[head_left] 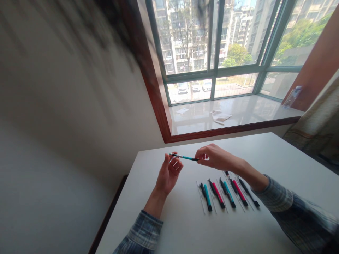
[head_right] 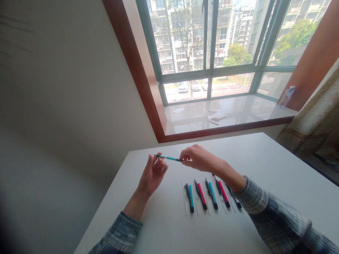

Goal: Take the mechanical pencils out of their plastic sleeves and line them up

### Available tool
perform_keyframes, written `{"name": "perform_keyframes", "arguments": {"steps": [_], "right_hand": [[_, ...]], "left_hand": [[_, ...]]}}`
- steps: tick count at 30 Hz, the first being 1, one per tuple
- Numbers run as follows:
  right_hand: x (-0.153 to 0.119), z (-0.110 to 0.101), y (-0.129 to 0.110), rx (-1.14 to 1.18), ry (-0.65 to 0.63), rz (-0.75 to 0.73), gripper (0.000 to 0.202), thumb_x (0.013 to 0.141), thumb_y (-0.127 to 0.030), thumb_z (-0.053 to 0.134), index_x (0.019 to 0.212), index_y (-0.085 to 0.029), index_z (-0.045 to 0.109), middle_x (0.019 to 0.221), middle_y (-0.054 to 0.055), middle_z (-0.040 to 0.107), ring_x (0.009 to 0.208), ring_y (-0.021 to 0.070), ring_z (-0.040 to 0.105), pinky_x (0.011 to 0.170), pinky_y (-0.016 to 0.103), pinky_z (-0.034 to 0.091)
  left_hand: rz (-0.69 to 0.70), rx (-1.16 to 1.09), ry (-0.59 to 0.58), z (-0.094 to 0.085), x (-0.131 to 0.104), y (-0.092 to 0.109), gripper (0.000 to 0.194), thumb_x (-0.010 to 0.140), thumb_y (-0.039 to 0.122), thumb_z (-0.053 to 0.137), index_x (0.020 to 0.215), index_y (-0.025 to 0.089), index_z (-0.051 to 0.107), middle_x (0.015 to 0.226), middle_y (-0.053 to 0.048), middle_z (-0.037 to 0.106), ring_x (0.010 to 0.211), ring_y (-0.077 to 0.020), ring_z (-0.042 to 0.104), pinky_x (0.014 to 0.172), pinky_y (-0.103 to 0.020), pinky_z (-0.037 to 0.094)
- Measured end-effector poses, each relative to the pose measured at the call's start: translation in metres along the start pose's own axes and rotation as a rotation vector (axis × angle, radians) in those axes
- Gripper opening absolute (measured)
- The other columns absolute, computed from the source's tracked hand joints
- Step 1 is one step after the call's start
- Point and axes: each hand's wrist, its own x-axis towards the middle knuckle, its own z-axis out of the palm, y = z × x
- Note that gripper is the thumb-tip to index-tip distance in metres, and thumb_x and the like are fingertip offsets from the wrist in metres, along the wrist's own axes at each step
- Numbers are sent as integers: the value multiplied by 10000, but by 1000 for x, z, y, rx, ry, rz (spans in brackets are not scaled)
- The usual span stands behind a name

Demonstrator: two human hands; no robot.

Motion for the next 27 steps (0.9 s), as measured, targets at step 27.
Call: {"name": "perform_keyframes", "arguments": {"steps": [27], "right_hand": [[58,111,-47,51,14,382,388,830,-191,598,1205,-144,511,901,113,723,853,271,673,684,294,352]], "left_hand": [[278,464,376,-36,24,21,418,853,412,706,1228,259,602,1125,-68,670,1107,-204,641,1034,-344,447]]}}
